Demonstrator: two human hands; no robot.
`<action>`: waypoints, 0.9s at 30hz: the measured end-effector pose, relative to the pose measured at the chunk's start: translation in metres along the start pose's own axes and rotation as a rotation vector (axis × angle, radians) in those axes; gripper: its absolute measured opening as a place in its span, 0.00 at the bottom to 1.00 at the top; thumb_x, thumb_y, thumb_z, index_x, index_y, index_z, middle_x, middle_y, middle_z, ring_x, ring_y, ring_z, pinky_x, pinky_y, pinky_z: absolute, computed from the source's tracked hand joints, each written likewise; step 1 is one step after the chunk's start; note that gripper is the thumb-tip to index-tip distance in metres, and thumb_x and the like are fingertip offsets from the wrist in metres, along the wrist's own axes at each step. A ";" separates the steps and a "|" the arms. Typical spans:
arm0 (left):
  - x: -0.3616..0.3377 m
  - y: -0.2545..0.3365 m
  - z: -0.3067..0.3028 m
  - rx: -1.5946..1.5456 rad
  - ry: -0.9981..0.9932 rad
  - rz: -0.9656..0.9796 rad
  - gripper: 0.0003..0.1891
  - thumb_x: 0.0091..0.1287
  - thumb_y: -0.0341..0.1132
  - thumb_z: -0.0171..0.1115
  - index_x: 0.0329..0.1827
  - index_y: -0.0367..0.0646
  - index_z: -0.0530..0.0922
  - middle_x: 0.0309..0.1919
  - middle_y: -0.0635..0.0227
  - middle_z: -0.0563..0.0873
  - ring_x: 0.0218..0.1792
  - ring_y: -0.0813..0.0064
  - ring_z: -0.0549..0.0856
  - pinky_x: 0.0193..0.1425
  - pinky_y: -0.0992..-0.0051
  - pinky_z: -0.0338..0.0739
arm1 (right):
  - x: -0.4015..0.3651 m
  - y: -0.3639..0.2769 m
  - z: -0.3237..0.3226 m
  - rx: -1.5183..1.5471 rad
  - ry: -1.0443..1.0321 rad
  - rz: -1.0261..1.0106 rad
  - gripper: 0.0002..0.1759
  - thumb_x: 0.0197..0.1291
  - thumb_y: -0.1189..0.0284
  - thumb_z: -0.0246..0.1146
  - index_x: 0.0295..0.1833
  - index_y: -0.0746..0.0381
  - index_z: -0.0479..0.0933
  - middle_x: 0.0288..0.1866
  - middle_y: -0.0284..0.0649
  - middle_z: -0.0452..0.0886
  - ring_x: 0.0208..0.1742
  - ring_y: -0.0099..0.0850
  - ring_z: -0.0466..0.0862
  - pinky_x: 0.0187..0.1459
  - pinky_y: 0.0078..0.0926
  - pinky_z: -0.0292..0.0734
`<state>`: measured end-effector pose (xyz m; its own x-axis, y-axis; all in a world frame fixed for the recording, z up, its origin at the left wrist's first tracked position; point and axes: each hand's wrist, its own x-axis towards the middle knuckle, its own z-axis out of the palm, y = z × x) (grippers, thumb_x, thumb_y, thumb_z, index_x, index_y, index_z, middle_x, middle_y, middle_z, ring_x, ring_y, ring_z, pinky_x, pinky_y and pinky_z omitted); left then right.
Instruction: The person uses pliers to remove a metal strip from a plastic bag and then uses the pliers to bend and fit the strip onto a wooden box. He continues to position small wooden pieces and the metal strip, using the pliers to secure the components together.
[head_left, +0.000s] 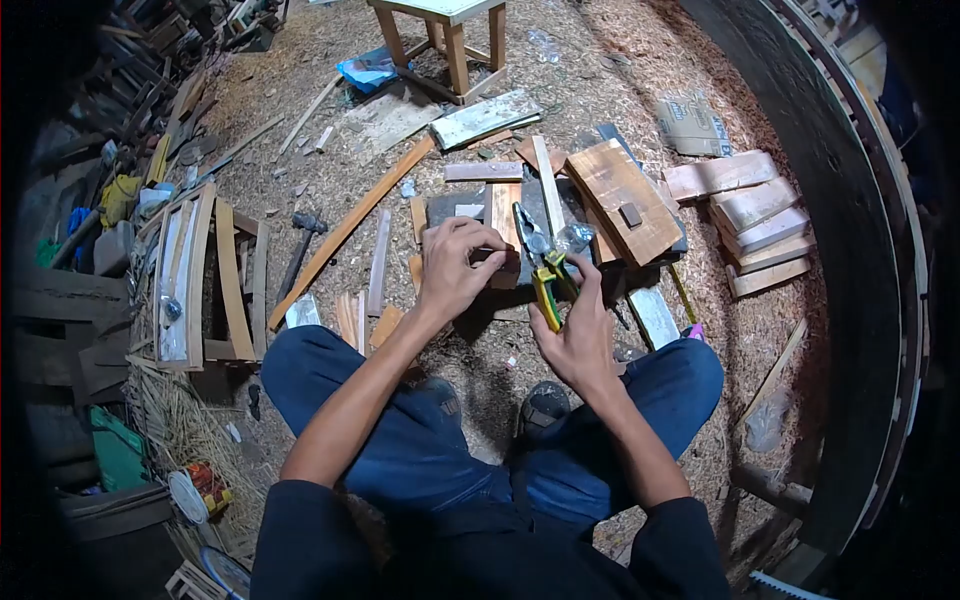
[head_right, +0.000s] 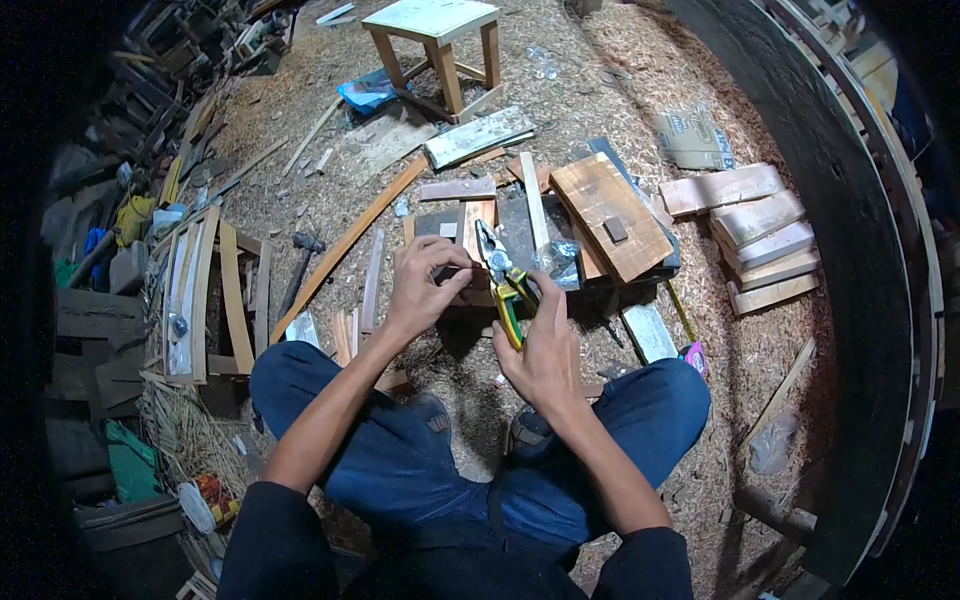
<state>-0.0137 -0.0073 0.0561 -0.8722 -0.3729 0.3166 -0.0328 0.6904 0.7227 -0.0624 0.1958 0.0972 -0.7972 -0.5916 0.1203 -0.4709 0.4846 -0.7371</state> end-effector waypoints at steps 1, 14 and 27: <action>-0.001 0.000 0.000 -0.006 -0.005 -0.018 0.06 0.59 0.36 0.75 0.37 0.48 0.89 0.42 0.74 0.91 0.57 0.67 0.81 0.65 0.60 0.61 | -0.003 0.002 0.003 -0.003 0.021 -0.026 0.39 0.59 0.71 0.70 0.72 0.62 0.59 0.59 0.60 0.74 0.49 0.61 0.82 0.47 0.52 0.80; -0.007 0.000 0.007 -0.058 0.019 -0.069 0.06 0.56 0.37 0.74 0.34 0.48 0.88 0.44 0.74 0.90 0.60 0.67 0.77 0.67 0.60 0.56 | -0.002 -0.011 0.017 -0.170 -0.095 -0.029 0.32 0.68 0.65 0.66 0.73 0.52 0.63 0.54 0.58 0.73 0.41 0.62 0.83 0.40 0.56 0.80; -0.009 -0.001 0.011 -0.074 0.038 -0.091 0.06 0.56 0.36 0.73 0.34 0.48 0.87 0.43 0.74 0.90 0.59 0.67 0.79 0.67 0.61 0.58 | 0.007 -0.024 0.007 -0.141 -0.072 -0.075 0.29 0.68 0.64 0.65 0.72 0.55 0.64 0.52 0.56 0.74 0.38 0.61 0.84 0.37 0.56 0.81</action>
<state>-0.0107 0.0019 0.0457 -0.8481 -0.4561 0.2695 -0.0737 0.6054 0.7925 -0.0544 0.1757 0.1111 -0.7311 -0.6717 0.1195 -0.5803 0.5201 -0.6267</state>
